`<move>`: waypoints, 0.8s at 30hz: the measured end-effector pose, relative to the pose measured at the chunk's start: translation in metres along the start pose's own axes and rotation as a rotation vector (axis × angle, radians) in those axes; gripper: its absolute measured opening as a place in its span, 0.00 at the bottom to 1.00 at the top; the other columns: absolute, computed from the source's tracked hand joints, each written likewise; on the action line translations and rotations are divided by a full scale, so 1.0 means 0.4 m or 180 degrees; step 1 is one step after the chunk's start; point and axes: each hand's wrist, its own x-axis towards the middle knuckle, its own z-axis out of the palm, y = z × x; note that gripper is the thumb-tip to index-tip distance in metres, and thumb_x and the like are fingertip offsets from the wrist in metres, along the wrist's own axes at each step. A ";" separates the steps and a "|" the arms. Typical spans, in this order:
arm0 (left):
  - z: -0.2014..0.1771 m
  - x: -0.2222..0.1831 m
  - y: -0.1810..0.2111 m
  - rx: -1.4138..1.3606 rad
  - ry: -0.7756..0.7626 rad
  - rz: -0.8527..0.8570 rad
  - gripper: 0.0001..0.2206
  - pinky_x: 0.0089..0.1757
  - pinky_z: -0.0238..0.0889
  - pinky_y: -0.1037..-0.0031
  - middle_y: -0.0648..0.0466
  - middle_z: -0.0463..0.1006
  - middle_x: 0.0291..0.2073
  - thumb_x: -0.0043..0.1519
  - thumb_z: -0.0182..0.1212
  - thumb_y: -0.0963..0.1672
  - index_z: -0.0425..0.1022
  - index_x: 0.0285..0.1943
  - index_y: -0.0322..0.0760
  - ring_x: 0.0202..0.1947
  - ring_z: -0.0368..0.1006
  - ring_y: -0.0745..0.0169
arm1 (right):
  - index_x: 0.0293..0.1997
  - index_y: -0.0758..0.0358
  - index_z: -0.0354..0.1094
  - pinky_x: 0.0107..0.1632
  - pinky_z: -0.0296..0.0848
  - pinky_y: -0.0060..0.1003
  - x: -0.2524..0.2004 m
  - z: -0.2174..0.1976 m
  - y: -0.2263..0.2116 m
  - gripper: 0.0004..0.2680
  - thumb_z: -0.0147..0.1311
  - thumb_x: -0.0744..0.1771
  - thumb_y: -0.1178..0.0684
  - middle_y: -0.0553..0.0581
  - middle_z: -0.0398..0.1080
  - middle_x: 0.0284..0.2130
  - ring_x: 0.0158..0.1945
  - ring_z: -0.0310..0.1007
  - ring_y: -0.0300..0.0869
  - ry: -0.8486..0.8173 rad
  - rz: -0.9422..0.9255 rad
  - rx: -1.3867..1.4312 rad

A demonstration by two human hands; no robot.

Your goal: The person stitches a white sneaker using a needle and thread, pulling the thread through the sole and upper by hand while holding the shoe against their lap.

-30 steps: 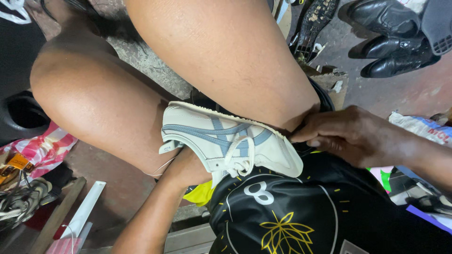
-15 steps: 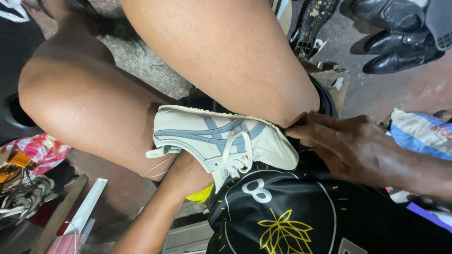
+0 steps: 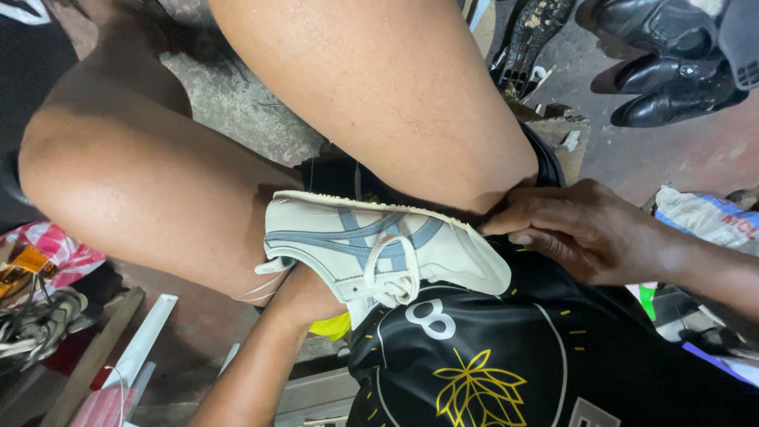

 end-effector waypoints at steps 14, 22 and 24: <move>0.009 -0.004 0.053 0.0872 0.0003 0.0527 0.20 0.55 0.61 0.55 0.41 0.77 0.54 0.60 0.60 0.46 0.74 0.59 0.32 0.55 0.71 0.38 | 0.61 0.59 0.65 0.23 0.78 0.32 -0.050 0.061 0.026 0.20 0.56 0.62 0.65 0.61 0.77 0.45 0.27 0.79 0.40 0.0470 -0.0089 -0.0968; 0.006 0.000 0.064 0.0909 0.0093 0.0514 0.20 0.56 0.60 0.54 0.41 0.77 0.55 0.59 0.60 0.45 0.74 0.59 0.31 0.56 0.70 0.38 | 0.59 0.58 0.67 0.23 0.77 0.36 -0.047 0.038 0.018 0.21 0.55 0.60 0.66 0.61 0.74 0.45 0.25 0.76 0.43 0.0571 -0.0756 -0.1786; 0.006 -0.002 0.063 0.0972 0.0037 0.0557 0.20 0.55 0.60 0.55 0.41 0.76 0.55 0.59 0.60 0.45 0.74 0.59 0.31 0.55 0.70 0.38 | 0.58 0.57 0.68 0.24 0.77 0.39 -0.045 0.031 0.012 0.22 0.56 0.58 0.65 0.61 0.75 0.45 0.25 0.76 0.45 0.0525 -0.0746 -0.1812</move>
